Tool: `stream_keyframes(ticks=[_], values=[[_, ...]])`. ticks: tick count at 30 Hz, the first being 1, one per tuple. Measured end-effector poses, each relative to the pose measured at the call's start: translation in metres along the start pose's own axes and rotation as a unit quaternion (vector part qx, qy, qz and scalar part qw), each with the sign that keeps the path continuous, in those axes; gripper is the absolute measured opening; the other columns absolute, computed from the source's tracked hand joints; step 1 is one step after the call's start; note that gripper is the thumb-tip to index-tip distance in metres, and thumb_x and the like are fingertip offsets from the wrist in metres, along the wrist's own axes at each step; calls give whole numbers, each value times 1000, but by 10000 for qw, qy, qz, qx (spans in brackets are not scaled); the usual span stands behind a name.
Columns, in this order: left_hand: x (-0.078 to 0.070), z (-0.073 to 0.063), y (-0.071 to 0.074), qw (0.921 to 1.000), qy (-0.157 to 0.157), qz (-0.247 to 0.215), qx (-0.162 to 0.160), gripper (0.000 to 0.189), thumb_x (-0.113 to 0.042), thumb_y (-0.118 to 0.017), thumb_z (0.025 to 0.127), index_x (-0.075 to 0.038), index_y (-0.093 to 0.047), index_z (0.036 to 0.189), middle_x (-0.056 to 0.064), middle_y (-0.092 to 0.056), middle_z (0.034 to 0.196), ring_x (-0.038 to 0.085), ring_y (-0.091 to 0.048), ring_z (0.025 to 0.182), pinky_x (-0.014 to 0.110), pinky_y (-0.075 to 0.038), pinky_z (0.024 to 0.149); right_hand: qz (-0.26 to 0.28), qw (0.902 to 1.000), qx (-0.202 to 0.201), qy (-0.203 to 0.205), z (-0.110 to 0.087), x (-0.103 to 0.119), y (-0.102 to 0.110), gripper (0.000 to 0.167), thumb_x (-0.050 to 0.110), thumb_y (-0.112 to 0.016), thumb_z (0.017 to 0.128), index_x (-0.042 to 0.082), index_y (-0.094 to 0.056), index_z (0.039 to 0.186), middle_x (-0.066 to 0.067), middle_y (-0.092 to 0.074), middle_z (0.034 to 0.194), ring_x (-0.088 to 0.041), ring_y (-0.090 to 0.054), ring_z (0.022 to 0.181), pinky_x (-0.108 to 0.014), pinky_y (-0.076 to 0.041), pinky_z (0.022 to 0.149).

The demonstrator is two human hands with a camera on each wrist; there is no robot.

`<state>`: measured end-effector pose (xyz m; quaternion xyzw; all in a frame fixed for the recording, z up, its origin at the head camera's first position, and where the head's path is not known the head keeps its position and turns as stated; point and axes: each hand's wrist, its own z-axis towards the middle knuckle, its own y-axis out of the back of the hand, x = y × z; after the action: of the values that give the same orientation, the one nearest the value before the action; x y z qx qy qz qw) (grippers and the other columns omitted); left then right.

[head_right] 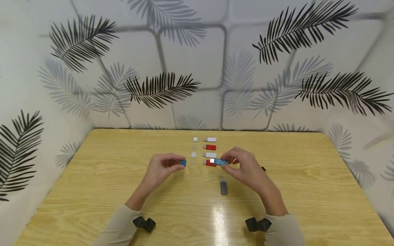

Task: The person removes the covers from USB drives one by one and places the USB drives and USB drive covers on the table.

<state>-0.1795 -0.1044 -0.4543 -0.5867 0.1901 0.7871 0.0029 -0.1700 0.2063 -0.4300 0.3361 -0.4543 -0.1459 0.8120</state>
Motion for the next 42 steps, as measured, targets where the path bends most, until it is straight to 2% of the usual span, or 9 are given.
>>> stream_keyframes(ticks=[7,12,17,24,29,42], values=[[7,0,-4,9992,242,-305,131,22,1,-77,89,5,-76,111,19,-75,105,34,-74,89,29,-60,78,163,9994,161,-257,0,-8,-9,17,1,-79,89,7,-74,103,1,-70,98,-16,-67,86,-39,-60,76],[9,2,-4,9984,223,-441,263,22,6,-75,89,7,-75,110,22,-74,106,36,-74,90,30,-61,78,124,9990,164,-389,0,-12,-13,17,1,-80,88,8,-74,103,1,-69,98,-16,-66,86,-38,-61,76],[12,2,-6,9991,230,-251,263,21,8,-75,88,7,-75,109,20,-74,108,32,-74,90,28,-60,78,113,9980,225,-578,0,-14,-17,17,3,-80,89,8,-75,104,2,-69,98,-15,-65,87,-37,-60,77],[15,2,-9,9978,601,-79,274,20,5,-78,87,1,-78,107,14,-75,108,27,-74,90,26,-59,78,158,9978,284,-581,0,-16,-23,16,3,-79,89,8,-75,103,1,-69,99,-17,-66,88,-37,-60,77],[16,4,-10,9968,638,320,351,18,0,-80,88,-2,-79,106,9,-76,104,21,-72,87,25,-59,76,144,9968,368,-692,0,-17,-26,15,3,-79,90,7,-75,103,0,-69,99,-16,-66,88,-34,-59,77],[17,11,-19,9921,722,877,531,13,-3,-80,89,-5,-79,101,3,-75,93,15,-68,79,26,-57,71,190,9947,543,-851,1,-21,-39,17,-1,-78,89,5,-74,104,-2,-68,98,-16,-65,86,-31,-59,76]])
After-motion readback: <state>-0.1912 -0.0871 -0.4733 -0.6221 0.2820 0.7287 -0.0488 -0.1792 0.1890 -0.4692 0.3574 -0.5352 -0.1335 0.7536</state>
